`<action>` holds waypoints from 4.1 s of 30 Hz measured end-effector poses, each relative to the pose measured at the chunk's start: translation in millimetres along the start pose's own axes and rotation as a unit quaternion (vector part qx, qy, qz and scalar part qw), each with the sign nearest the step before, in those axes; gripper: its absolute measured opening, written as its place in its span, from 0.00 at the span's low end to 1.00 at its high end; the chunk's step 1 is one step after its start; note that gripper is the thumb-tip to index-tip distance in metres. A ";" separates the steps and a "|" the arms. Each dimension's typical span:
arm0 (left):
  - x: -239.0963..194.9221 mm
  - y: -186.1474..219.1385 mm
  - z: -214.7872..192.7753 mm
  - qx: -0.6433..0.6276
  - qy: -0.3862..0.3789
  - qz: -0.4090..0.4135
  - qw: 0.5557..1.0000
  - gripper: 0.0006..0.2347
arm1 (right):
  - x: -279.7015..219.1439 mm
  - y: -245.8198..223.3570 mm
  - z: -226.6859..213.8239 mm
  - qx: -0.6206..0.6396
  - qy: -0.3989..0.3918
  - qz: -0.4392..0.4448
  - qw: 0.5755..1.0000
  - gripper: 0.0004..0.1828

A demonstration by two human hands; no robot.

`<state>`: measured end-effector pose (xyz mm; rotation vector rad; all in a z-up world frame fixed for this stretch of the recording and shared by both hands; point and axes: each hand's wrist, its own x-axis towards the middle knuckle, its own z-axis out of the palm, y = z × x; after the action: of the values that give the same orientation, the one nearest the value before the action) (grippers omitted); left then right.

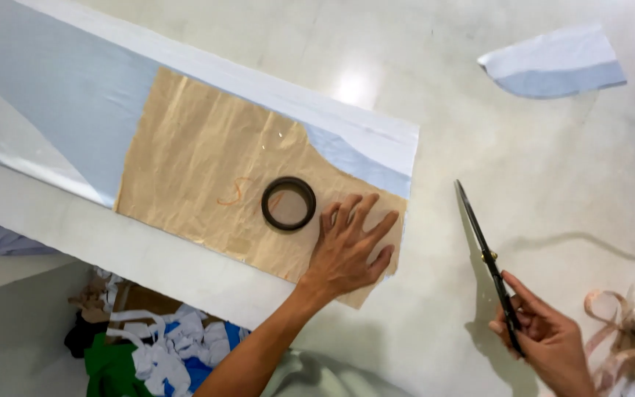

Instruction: Cutting out a garment piece from white fabric using large scissors and a paper pattern as a guide.

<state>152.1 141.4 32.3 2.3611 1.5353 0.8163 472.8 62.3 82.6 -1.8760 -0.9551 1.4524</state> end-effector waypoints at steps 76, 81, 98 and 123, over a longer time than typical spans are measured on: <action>2.8 0.2 -4.0 -0.020 -0.009 -0.048 0.999 0.14 | 140.2 -39.4 -62.6 -0.299 -0.250 0.007 0.921 0.43; 3.4 0.9 -4.5 -0.023 -0.009 -0.050 0.998 0.14 | 133.4 -49.1 -59.2 -0.304 -0.257 0.014 0.917 0.45; 2.9 0.5 -6.8 -0.027 -0.018 -0.054 0.998 0.14 | 143.1 -29.3 -66.7 -0.362 -0.295 -0.084 0.880 0.47; -0.2 -1.3 0.1 -0.018 -0.002 -0.047 0.999 0.15 | 141.0 -14.0 -56.9 -0.468 -0.260 -0.089 0.840 0.49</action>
<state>151.1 141.9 31.6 2.2464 1.6031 0.8102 546.9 184.5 28.8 -1.8941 -2.3774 1.5328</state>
